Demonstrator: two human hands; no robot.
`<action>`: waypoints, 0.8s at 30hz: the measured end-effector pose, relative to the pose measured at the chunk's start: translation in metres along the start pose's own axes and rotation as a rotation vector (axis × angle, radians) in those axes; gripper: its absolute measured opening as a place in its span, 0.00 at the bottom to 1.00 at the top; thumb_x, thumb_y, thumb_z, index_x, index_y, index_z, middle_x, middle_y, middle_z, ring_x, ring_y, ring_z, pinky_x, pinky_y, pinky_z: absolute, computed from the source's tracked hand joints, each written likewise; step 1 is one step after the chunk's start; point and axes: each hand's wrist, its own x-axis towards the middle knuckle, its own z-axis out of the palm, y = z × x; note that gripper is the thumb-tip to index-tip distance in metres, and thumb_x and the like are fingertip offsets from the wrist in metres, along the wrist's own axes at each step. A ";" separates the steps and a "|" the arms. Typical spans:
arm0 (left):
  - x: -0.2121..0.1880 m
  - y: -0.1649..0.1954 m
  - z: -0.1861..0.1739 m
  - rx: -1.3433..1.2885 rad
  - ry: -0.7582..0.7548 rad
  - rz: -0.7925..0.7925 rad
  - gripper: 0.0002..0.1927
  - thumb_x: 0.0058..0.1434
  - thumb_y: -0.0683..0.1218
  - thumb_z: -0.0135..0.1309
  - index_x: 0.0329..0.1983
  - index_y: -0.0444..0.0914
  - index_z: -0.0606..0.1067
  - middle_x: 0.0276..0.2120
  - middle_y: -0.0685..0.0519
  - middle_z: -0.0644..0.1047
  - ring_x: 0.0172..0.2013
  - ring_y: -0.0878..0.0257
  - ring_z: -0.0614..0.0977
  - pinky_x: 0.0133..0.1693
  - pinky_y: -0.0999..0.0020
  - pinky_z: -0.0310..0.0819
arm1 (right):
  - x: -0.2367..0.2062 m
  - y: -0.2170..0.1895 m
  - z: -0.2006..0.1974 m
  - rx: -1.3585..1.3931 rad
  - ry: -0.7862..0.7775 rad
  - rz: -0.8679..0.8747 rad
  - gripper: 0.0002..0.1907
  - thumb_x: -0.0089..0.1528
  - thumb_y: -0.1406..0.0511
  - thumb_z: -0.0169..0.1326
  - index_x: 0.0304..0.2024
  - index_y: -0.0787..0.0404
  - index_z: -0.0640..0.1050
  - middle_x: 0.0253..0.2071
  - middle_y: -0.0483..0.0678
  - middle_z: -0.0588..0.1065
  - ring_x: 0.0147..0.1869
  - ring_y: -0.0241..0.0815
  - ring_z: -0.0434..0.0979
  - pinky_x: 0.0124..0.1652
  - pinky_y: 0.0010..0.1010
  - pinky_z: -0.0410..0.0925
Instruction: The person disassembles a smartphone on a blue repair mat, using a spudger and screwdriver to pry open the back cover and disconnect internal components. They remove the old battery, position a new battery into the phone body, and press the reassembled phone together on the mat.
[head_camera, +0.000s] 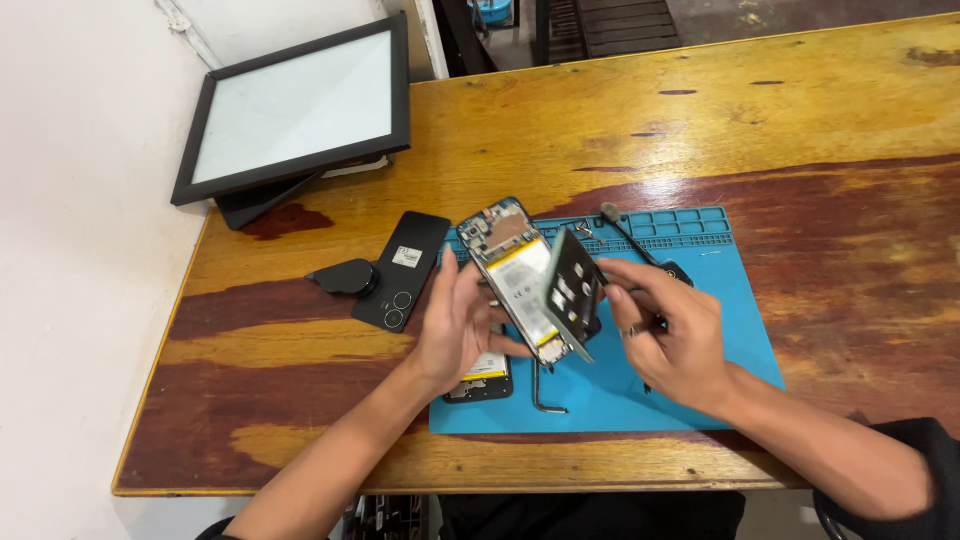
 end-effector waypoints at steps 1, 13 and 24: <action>0.000 -0.003 0.000 -0.006 -0.019 -0.017 0.46 0.67 0.74 0.20 0.73 0.38 0.57 0.59 0.40 0.73 0.53 0.49 0.81 0.40 0.57 0.85 | 0.001 0.001 0.001 -0.001 -0.013 0.021 0.14 0.67 0.73 0.54 0.56 0.68 0.77 0.33 0.48 0.81 0.31 0.29 0.78 0.29 0.22 0.70; -0.005 -0.018 0.011 0.211 0.015 -0.062 0.30 0.74 0.61 0.31 0.70 0.38 0.60 0.57 0.45 0.74 0.51 0.54 0.82 0.38 0.58 0.88 | 0.012 0.000 0.011 -0.121 -0.117 0.301 0.14 0.61 0.69 0.61 0.50 0.63 0.82 0.26 0.47 0.81 0.25 0.28 0.74 0.23 0.23 0.66; -0.004 0.002 0.010 0.219 0.228 0.012 0.25 0.74 0.58 0.36 0.64 0.37 0.65 0.52 0.47 0.77 0.47 0.57 0.85 0.34 0.64 0.87 | 0.021 -0.004 0.015 -0.118 -0.221 0.279 0.18 0.59 0.64 0.62 0.50 0.65 0.79 0.33 0.48 0.81 0.25 0.31 0.79 0.23 0.24 0.69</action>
